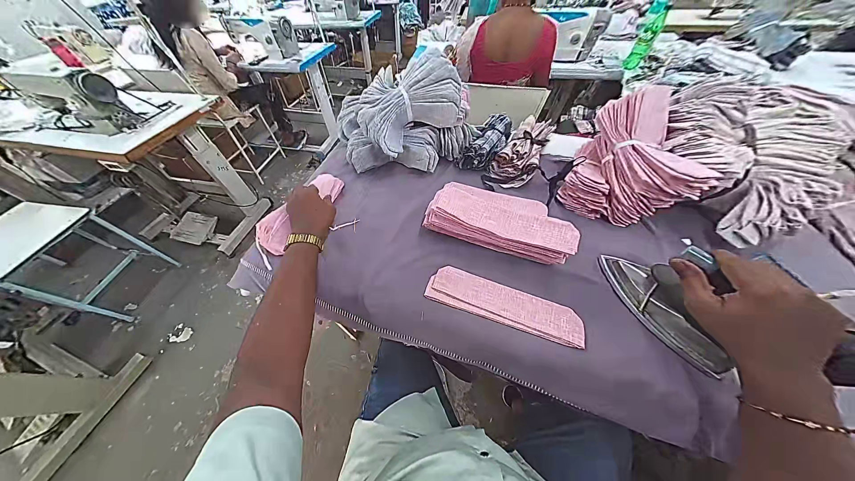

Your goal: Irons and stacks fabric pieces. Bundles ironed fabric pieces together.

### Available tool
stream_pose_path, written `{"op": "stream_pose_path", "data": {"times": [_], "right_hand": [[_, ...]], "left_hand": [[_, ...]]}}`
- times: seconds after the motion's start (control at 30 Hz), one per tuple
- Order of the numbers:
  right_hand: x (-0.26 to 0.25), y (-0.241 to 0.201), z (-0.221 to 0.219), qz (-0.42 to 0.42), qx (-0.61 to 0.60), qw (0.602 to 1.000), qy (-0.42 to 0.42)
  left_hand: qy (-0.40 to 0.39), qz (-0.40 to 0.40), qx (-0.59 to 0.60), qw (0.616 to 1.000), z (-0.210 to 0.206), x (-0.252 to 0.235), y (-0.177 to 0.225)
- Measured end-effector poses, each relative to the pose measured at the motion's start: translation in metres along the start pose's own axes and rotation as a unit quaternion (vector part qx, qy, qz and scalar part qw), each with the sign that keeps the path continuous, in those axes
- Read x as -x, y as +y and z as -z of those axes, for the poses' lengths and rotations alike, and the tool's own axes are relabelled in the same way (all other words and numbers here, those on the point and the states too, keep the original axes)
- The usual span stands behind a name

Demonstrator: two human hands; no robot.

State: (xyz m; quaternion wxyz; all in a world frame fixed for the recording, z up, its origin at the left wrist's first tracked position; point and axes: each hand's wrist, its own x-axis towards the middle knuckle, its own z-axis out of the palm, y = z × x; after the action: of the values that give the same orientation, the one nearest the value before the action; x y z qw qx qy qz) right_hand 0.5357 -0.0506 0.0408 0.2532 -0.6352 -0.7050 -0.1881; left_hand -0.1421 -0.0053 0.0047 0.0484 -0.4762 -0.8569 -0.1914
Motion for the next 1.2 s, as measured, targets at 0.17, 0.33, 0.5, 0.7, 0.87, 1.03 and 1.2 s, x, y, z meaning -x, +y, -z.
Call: {"op": "stream_pose_path", "data": {"times": [0.17,0.33,0.5,0.7,0.87,1.03,1.2], "right_hand": [[-0.001,-0.004,-0.003,-0.01,0.02,1.0,0.011],[-0.003,-0.01,-0.003,-0.016,0.022,1.0,0.012],[-0.001,-0.011,-0.002,-0.033,0.007,0.999,0.032],[0.034,-0.054,0.007,0.039,-0.228,0.964,0.133],[0.094,-0.18,0.008,0.091,-0.595,0.798,-0.028],[0.094,-0.208,0.019,-0.018,-0.661,0.75,0.009],[0.114,-0.206,0.014,0.092,-0.437,0.893,0.052]], "left_hand": [[0.03,0.05,-0.004,0.998,-0.028,0.0,-0.008],[0.089,0.041,0.051,0.994,-0.027,0.002,-0.013],[0.164,-0.027,0.048,0.985,-0.019,0.012,-0.008],[0.256,-0.209,0.115,0.937,0.028,0.125,0.062],[0.127,-0.394,0.296,0.861,0.055,0.283,0.155],[0.006,-0.442,0.414,0.795,0.046,0.329,0.175],[0.149,-0.36,0.411,0.824,0.051,0.296,0.174]]}}
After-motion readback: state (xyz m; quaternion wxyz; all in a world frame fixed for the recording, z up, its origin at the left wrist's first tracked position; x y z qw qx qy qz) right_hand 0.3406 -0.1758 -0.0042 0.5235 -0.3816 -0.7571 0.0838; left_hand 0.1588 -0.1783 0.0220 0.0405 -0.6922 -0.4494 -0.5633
